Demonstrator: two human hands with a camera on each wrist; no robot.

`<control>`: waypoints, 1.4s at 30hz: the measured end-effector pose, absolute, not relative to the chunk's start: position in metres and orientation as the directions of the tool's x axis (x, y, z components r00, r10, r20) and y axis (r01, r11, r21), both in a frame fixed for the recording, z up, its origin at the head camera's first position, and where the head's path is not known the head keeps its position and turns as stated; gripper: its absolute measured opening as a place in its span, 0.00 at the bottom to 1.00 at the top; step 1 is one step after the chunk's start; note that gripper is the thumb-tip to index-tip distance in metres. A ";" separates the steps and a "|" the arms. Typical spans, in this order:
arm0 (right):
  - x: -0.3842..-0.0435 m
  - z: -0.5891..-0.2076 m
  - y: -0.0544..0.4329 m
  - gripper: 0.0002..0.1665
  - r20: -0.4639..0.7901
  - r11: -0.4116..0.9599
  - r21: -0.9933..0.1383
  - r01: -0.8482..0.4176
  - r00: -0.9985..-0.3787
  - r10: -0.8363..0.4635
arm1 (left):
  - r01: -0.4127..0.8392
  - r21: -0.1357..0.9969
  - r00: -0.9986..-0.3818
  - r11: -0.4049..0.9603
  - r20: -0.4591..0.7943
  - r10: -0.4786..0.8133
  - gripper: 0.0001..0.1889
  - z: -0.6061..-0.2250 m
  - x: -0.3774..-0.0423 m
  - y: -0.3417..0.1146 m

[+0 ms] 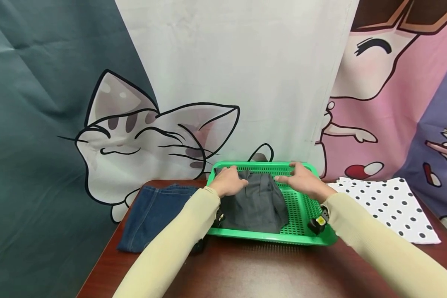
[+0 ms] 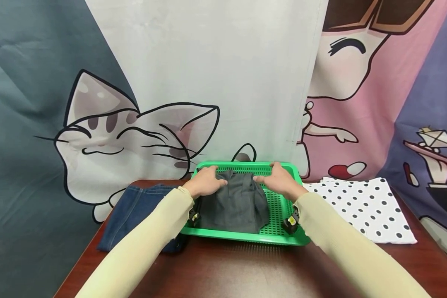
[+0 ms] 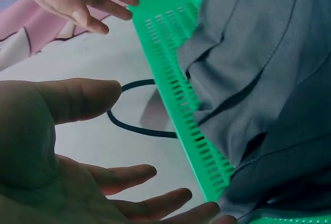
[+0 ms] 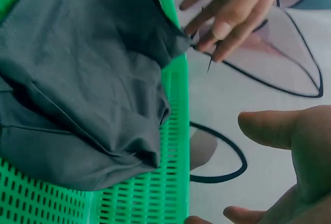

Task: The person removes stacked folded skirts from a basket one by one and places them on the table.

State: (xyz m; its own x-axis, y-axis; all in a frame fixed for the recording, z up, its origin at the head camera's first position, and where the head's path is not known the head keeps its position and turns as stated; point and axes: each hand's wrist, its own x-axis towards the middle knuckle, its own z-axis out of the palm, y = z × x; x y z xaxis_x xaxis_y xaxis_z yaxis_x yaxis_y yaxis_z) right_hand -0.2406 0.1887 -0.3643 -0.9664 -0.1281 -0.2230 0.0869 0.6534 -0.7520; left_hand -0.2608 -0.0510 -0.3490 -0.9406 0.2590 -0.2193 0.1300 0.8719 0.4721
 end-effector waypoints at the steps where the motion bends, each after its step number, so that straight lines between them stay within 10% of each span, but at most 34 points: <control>1: -0.244 -0.365 0.188 0.55 -0.239 0.651 -0.753 0.100 -0.963 -0.128 | 0.131 0.458 -0.940 0.879 -0.224 0.257 0.33 -0.350 -0.263 -0.050; 16: -0.277 -0.390 0.173 0.60 -0.461 0.572 -0.763 0.302 -0.874 -0.154 | 0.063 0.220 -0.953 0.973 -0.276 0.124 0.37 -0.364 -0.276 -0.038; 42: -0.291 -0.433 0.165 0.57 -0.561 0.629 -0.683 0.371 -0.818 -0.127 | -0.045 0.518 -0.915 0.854 -0.365 0.173 0.46 -0.391 -0.300 -0.047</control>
State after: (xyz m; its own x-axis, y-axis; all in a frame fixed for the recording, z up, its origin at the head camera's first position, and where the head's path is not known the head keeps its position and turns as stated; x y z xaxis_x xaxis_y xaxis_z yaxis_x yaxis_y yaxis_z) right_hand -0.2906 0.1651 -0.4328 -0.8177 -0.1271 -0.5615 0.3714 0.6288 -0.6832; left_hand -0.3002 -0.0467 -0.3908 -0.9150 0.1728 -0.3646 -0.0449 0.8544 0.5176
